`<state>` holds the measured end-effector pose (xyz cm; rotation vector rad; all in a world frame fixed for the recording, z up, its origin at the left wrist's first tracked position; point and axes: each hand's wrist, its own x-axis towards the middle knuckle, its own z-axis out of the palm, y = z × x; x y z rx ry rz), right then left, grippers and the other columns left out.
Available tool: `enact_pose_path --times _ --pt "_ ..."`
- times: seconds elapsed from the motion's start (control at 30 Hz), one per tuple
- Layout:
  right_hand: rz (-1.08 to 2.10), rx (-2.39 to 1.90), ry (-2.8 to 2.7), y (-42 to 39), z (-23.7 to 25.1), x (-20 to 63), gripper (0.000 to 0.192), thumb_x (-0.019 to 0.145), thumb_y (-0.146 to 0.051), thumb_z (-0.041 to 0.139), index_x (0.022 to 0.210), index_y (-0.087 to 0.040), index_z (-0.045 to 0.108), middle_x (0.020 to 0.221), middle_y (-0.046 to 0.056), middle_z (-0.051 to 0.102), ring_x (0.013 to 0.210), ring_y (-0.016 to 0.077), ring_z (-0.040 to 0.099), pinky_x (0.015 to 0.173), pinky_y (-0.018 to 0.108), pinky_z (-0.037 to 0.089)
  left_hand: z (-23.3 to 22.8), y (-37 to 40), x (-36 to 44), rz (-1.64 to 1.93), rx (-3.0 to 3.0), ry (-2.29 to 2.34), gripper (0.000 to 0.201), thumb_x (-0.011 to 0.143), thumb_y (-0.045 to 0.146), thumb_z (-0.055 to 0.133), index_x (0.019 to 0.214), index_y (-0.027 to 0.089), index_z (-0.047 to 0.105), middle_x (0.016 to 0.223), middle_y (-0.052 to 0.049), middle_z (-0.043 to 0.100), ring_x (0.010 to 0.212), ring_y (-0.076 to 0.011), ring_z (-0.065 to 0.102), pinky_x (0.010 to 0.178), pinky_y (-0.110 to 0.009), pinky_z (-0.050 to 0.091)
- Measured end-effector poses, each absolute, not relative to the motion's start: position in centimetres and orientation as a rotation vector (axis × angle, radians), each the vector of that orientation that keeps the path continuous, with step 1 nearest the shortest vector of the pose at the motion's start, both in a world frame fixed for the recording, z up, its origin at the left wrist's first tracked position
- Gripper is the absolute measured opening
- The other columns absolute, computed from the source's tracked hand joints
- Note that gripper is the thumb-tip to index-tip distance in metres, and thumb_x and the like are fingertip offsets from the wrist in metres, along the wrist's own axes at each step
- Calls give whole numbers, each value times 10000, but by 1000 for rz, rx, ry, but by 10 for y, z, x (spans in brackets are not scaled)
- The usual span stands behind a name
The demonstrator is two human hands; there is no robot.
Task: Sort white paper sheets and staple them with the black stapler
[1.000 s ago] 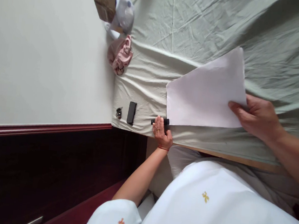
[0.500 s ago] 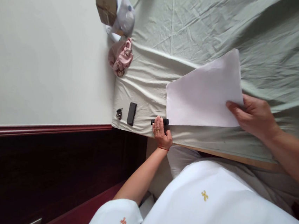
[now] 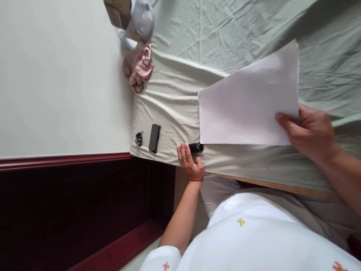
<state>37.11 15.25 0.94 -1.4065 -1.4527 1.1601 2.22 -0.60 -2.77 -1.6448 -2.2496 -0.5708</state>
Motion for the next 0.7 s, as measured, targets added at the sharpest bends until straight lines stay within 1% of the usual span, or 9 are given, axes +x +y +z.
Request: enact_pose_path --times 0.07,0.2,0.33,0.47,0.6,0.63,0.7 --pt "1165 -1402 -1436 154 9 371 376 889 -418 632 1066 -144 819 898 63 767 824 245 671 735 336 497 -27 -6 24 -576 -1604 -2227 775 892 182 497 1662 99 454 1691 -200 512 1686 -304 311 1382 -508 291" --pt "1143 -1425 -1464 154 11 371 367 884 -412 636 1056 -147 824 874 59 756 815 244 668 729 337 494 -25 -6 27 -606 -1546 -2191 737 918 228 517 1639 91 447 1659 -236 529 1655 -332 371 1355 -530 345" --pt "1146 -1429 -1475 153 12 370 376 886 -416 628 1056 -144 822 873 66 748 806 238 656 725 337 479 -25 -5 28 -657 -1520 -2161 657 898 219 523 1540 82 490 1577 -271 565 1612 -360 425 1322 -570 375" --pt "1148 -1421 -1472 154 8 370 385 889 -428 630 1066 -145 821 870 70 745 800 237 646 708 333 460 -28 -6 26 -712 -1503 -2195 598 833 191 531 1425 112 511 1490 -264 571 1567 -374 441 1298 -596 364" --pt "1190 -1371 -1456 155 5 371 388 895 -421 637 1074 -125 813 893 72 750 800 221 641 715 318 464 -30 -9 25 -681 -1358 -2358 491 800 186 548 1288 130 553 1339 -247 594 1392 -393 534 1231 -635 380" --pt "1197 -1360 -1456 155 5 371 388 897 -418 637 1078 -123 811 900 72 753 801 219 641 719 316 466 -30 -9 25 -669 -1333 -2380 440 798 184 551 1234 137 574 1281 -236 611 1331 -391 558 1199 -634 402" --pt "1190 -1361 -1457 155 5 371 382 898 -420 632 1060 -121 806 878 68 744 793 216 636 713 315 462 -30 -10 25 -635 -1361 -2390 289 802 175 542 1081 171 616 1125 -189 650 1182 -364 609 1116 -595 465"
